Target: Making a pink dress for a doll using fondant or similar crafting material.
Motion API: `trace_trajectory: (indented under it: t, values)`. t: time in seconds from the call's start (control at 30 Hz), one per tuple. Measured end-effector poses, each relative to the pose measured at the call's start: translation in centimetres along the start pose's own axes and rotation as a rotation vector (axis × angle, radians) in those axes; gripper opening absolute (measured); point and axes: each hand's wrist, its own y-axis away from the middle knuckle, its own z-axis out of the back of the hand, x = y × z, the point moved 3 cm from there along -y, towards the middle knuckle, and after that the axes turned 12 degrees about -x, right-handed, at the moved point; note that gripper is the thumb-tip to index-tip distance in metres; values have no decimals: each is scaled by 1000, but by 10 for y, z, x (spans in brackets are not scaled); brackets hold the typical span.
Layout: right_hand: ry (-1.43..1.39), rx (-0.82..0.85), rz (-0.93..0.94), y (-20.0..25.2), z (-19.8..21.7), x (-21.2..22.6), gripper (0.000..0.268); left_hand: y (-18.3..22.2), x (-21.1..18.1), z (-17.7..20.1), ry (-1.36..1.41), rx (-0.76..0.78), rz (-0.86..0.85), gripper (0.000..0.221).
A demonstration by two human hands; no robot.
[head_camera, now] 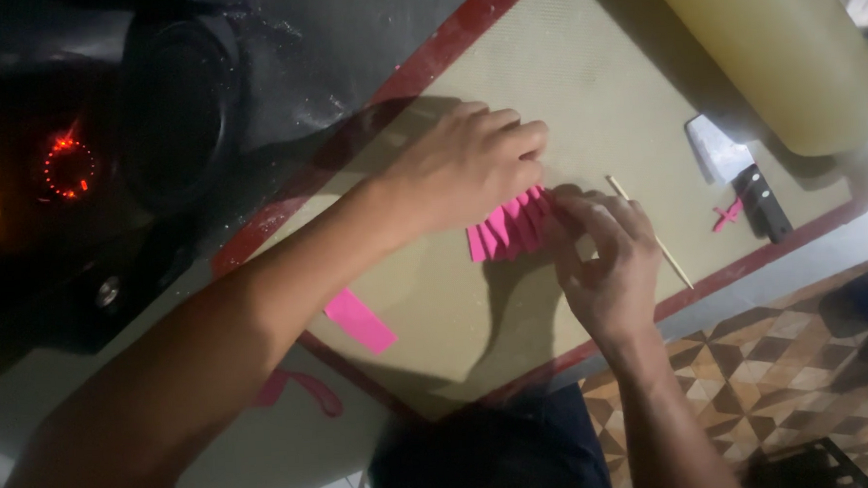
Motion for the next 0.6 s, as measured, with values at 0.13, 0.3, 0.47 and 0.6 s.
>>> trace_trajectory:
  t: [0.13, 0.3, 0.47, 0.6]
  values:
    - [-7, -8, 43, 5, -6, 0, 39, 5, -3, 5, 11, -53, 4, 19]
    - [15, -3, 41, 8, -7, 5, 47, 5, -7, 13, 34, -44, 31, 20]
    - [-90, 1, -27, 13, -1, -1, 47, 22, -1, 8, 21, -120, 78, 21]
    - [-199, -20, -174, 21, 13, 0, 39, 41, -5, 40, -14, -358, 267, 23]
